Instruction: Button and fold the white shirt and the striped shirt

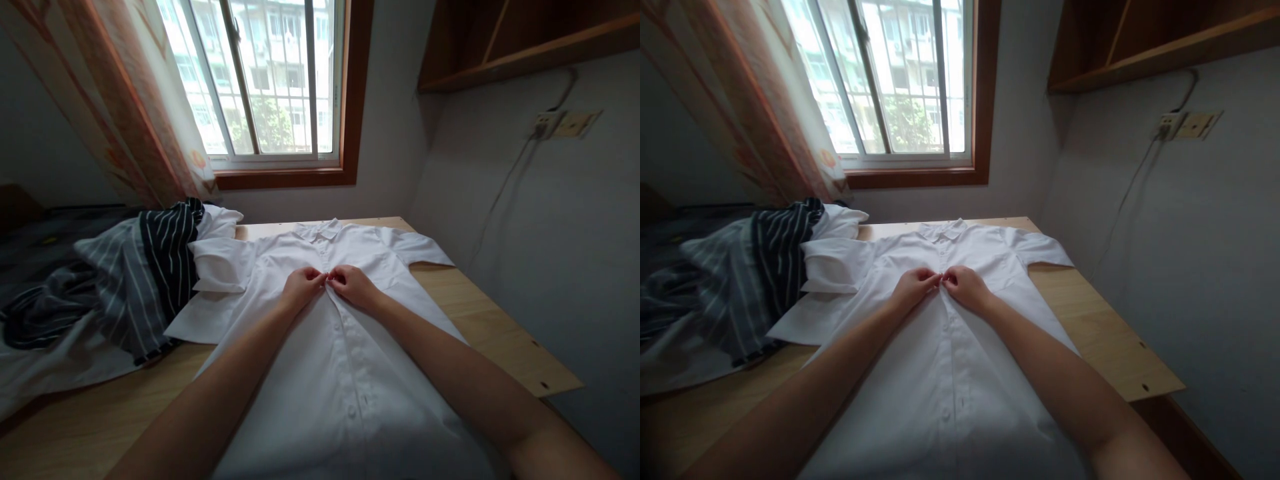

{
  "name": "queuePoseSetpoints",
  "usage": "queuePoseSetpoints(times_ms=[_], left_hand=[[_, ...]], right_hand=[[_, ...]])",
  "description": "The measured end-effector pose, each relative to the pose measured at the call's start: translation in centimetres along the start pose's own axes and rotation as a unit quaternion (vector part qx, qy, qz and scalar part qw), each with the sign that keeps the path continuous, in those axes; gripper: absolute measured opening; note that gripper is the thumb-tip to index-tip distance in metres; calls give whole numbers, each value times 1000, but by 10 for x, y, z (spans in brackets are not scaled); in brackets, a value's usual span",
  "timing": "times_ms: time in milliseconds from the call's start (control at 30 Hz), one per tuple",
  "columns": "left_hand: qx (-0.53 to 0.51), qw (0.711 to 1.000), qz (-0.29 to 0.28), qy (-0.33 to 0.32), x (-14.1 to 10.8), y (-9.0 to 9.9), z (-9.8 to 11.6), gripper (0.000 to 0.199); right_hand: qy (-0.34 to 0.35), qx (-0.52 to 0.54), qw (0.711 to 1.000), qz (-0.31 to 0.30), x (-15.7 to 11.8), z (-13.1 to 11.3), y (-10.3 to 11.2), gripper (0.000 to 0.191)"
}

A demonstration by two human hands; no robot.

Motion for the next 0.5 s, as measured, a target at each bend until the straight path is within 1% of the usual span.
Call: queuePoseSetpoints(times_ms=[233,333,500], left_hand=[[-40,999,-10,20,0,0,-3,19],[-34,999,-15,25,0,1,-1,15],[-9,1000,-9,24,0,3,2,12]], right_hand=[[-12,12,1000,-1,-1,-3,2,8],[-14,17,1000,-3,-1,-3,2,8],[-13,30,999,-11,0,-2,2,9]])
Point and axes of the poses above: each hand's wrist, its own x-axis towards the middle knuckle, its own y-axis out of the back of the hand, z = x × y, the point moved 3 cm from there along x, towards the middle knuckle, and after that the axes turned 6 degrees about -x, right-handed, at the moved point
